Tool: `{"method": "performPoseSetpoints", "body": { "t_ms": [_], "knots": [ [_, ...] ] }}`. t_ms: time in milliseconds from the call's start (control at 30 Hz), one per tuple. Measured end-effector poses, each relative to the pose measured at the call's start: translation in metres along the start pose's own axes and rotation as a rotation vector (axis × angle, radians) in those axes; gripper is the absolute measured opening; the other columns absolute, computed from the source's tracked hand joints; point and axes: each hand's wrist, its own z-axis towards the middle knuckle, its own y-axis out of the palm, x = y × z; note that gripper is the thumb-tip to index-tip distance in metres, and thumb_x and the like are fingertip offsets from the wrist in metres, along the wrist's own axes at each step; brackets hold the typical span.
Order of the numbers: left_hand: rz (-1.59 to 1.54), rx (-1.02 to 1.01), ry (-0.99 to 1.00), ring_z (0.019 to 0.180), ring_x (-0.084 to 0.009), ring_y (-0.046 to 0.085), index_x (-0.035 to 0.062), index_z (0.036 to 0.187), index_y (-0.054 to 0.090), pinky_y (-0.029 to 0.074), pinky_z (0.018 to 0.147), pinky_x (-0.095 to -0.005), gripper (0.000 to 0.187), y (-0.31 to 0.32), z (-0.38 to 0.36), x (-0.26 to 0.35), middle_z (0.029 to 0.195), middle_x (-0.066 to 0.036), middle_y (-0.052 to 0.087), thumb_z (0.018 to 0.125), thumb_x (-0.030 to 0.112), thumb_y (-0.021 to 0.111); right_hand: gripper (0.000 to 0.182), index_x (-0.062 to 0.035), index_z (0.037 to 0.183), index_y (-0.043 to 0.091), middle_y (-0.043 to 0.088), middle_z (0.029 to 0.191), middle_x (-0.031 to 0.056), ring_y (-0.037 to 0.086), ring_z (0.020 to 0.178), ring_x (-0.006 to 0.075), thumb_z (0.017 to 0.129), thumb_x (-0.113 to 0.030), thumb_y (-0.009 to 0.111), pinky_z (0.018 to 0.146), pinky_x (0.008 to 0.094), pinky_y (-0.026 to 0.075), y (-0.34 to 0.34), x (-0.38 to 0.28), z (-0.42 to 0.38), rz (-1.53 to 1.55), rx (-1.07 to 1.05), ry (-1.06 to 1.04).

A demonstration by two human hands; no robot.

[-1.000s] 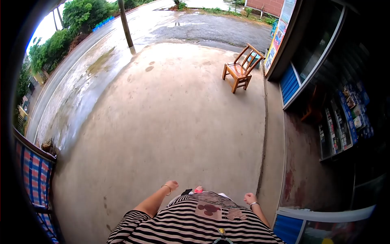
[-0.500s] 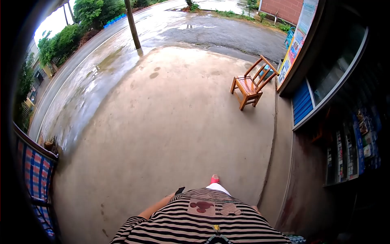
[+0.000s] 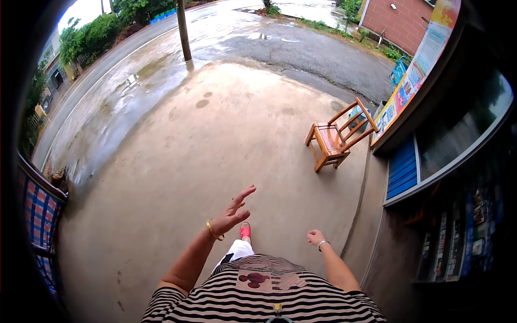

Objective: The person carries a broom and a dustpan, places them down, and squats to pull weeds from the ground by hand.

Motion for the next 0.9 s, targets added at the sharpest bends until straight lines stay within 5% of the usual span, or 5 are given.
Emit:
{"method": "performPoseSetpoints", "body": {
  "t_ms": [167, 300, 533, 833, 900],
  "knots": [
    [-0.192, -0.338, 0.699, 0.14, -0.0399, 0.007, 0.0029, 0.134, 0.042, 0.009, 0.108, -0.0562, 0.085, -0.046, 0.07, 0.14, 0.147, -0.029, 0.015, 0.079, 0.067, 0.053, 0.022, -0.004, 0.096, 0.063, 0.067, 0.082, 0.0042, 0.067, 0.068, 0.0129, 0.08, -0.018, 0.058, 0.054, 0.0255, 0.05, -0.008, -0.042, 0.071, -0.048, -0.015, 0.057],
    [-0.258, -0.354, 0.991, 0.117, -0.0295, 0.036, 0.0163, 0.118, 0.05, 0.023, 0.096, -0.0637, 0.039, -0.079, 0.106, 0.221, 0.123, -0.013, 0.043, 0.088, 0.042, 0.051, 0.018, -0.0051, 0.091, 0.065, 0.067, 0.075, 0.0068, 0.064, 0.06, 0.014, 0.079, -0.017, 0.059, 0.051, 0.0281, 0.049, -0.014, -0.044, 0.104, 0.018, -0.038, 0.238],
    [-0.265, 1.001, 0.294, 0.059, -0.0045, 0.054, 0.0163, 0.074, 0.049, 0.05, 0.068, -0.0373, 0.024, -0.05, 0.16, 0.289, 0.068, 0.011, 0.06, 0.095, 0.021, 0.04, 0.016, -0.0037, 0.088, 0.065, 0.066, 0.074, 0.0058, 0.064, 0.06, 0.0139, 0.079, -0.015, 0.059, 0.05, 0.0271, 0.048, -0.026, -0.041, 0.147, 0.13, 0.013, 0.43],
    [-0.372, 0.183, 1.106, 0.047, -0.0049, 0.044, 0.0174, 0.06, 0.044, 0.038, 0.051, -0.0271, 0.031, -0.165, 0.353, 0.28, 0.057, 0.007, 0.054, 0.091, 0.023, 0.045, 0.022, -0.0043, 0.096, 0.066, 0.068, 0.086, 0.0083, 0.065, 0.077, 0.0164, 0.081, -0.02, 0.062, 0.065, 0.0289, 0.049, -0.058, -0.182, 0.234, 0.102, -0.087, 0.357],
    [-0.446, 0.442, 1.052, 0.048, -0.0077, 0.043, 0.0151, 0.064, 0.045, 0.036, 0.051, -0.0267, 0.025, -0.149, 0.376, 0.282, 0.061, 0.004, 0.053, 0.088, 0.019, 0.047, 0.025, -0.0065, 0.095, 0.069, 0.068, 0.09, 0.0082, 0.063, 0.084, 0.0163, 0.082, -0.027, 0.064, 0.074, 0.0284, 0.047, -0.08, -0.197, 0.271, 0.026, -0.09, 0.374]
  ]
}}
